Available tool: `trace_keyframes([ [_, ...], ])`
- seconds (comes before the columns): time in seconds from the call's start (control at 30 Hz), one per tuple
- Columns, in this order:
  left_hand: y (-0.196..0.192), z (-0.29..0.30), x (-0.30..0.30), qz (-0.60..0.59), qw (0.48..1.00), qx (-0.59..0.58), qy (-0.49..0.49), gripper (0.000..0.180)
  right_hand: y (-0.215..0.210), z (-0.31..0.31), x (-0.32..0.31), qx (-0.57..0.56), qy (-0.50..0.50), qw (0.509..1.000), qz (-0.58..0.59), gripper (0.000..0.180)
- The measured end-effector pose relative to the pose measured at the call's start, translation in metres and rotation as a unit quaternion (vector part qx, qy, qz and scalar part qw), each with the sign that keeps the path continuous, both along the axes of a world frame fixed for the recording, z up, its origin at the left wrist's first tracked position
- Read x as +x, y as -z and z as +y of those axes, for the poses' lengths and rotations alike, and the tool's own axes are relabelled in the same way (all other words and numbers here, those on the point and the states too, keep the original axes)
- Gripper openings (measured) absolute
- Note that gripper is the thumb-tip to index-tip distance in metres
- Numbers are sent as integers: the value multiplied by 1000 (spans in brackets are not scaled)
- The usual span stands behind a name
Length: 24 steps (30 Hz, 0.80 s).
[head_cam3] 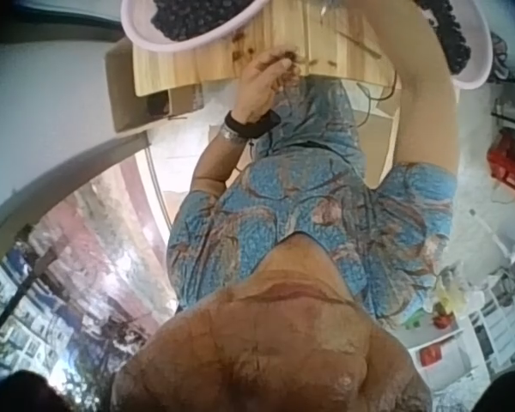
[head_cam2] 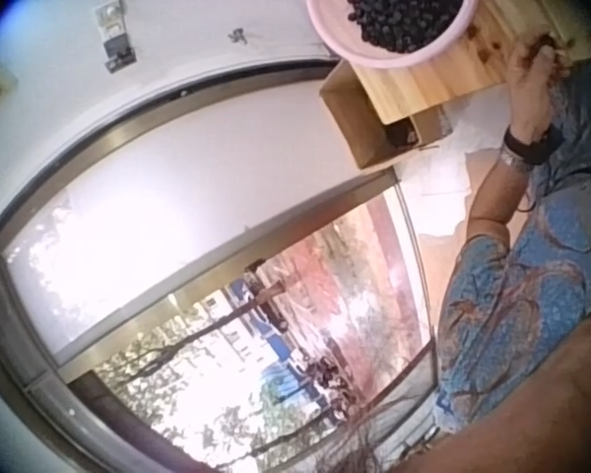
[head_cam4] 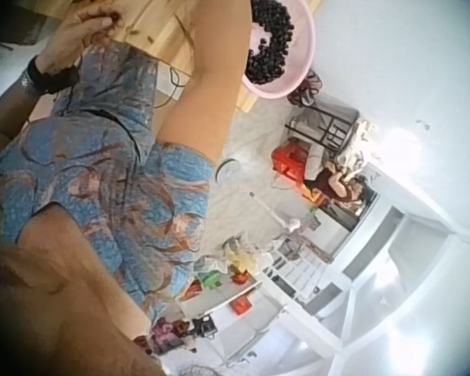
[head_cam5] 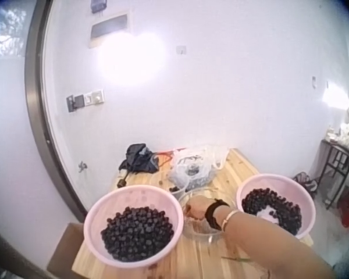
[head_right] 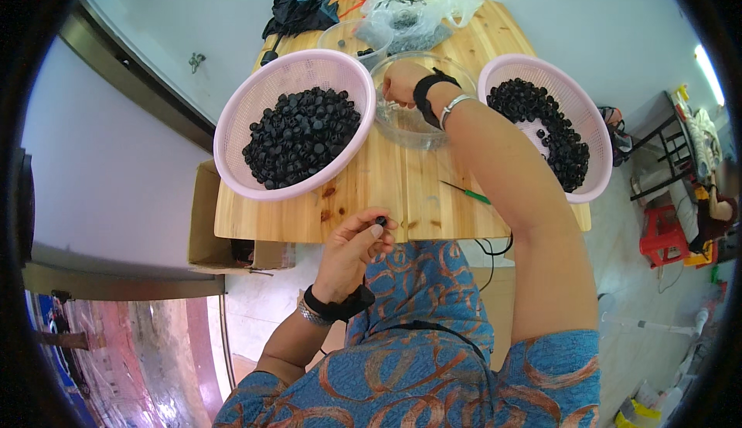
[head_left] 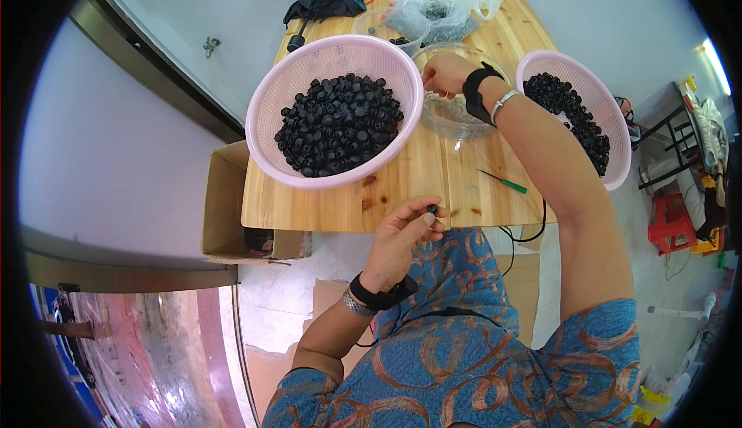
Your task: The person is manually assembling small black plastic components for shoes at a work table.
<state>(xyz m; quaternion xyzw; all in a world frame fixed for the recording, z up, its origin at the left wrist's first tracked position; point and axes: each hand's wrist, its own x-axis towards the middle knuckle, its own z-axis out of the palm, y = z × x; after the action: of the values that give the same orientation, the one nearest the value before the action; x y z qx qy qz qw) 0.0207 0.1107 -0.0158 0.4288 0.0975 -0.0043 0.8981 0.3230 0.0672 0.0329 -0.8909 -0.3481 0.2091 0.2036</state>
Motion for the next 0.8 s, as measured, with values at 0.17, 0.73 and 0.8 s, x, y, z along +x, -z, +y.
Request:
trace_keyframes([
  [0.17, -2, -2, 1, 0, 1000, -6, -13, 24, -13, -21, -1, 137, 33, 985, 96, 15],
  [0.73, -17, -16, 0, -41, 999, -5, -5, 24, -34, -51, -25, 251, 52, 950, 177, 12],
  [0.8, -18, -16, 0, -44, 999, -2, -7, 24, -37, -57, -29, 312, 85, 917, 235, 12],
])
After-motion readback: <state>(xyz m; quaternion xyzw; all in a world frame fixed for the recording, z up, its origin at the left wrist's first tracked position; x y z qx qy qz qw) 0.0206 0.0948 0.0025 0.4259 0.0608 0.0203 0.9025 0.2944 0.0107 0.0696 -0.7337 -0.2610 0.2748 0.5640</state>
